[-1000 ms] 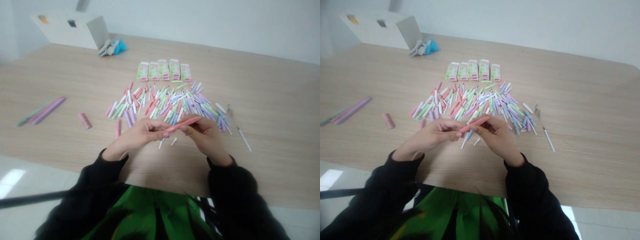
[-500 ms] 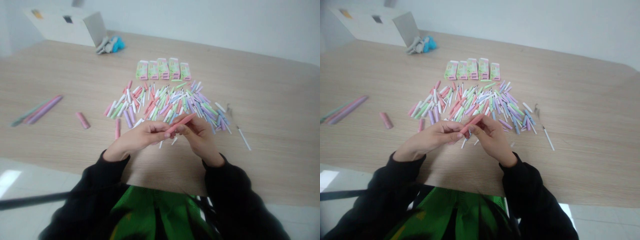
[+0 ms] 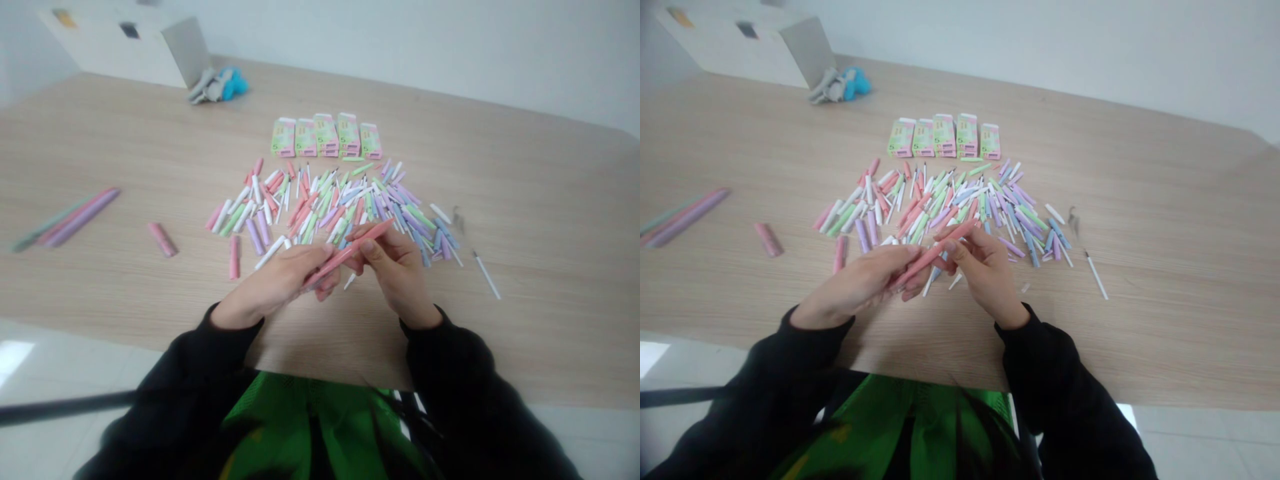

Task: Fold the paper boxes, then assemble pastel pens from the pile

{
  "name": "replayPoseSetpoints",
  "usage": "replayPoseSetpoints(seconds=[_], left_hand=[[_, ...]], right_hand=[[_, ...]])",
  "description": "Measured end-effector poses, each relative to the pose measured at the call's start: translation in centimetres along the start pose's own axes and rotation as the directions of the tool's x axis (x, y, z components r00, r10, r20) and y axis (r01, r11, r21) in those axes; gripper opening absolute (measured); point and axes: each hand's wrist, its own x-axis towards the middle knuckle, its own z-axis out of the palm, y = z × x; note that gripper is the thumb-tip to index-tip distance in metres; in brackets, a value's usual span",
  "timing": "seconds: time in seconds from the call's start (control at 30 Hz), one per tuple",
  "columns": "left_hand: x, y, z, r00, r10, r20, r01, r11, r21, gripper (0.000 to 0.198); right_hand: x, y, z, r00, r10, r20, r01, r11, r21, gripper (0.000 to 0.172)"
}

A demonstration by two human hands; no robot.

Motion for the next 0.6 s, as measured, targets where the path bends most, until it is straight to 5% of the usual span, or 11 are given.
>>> replayPoseSetpoints(seconds=[0.2,0.4,0.6], left_hand=[[-0.06,-0.34,-0.45,0.995,0.082,-0.065,-0.080,0.996,0.027,0.020],[0.09,-0.49,-0.05,0.996,-0.091,0.010,0.091,0.985,-0.148,0.045],[0.34,-0.55,-0.28,0.987,0.017,-0.160,-0.028,0.997,-0.066,0.026]], right_hand=[[-0.08,0.02,0.05,0.999,-0.039,0.036,0.041,0.997,-0.066,0.025],[-0.23,0.46,-0.05,0.997,-0.043,0.062,0.045,0.998,-0.033,0.012],[-0.38,0.64,-0.07,0.998,-0.058,0.037,0.059,0.998,-0.037,0.007]])
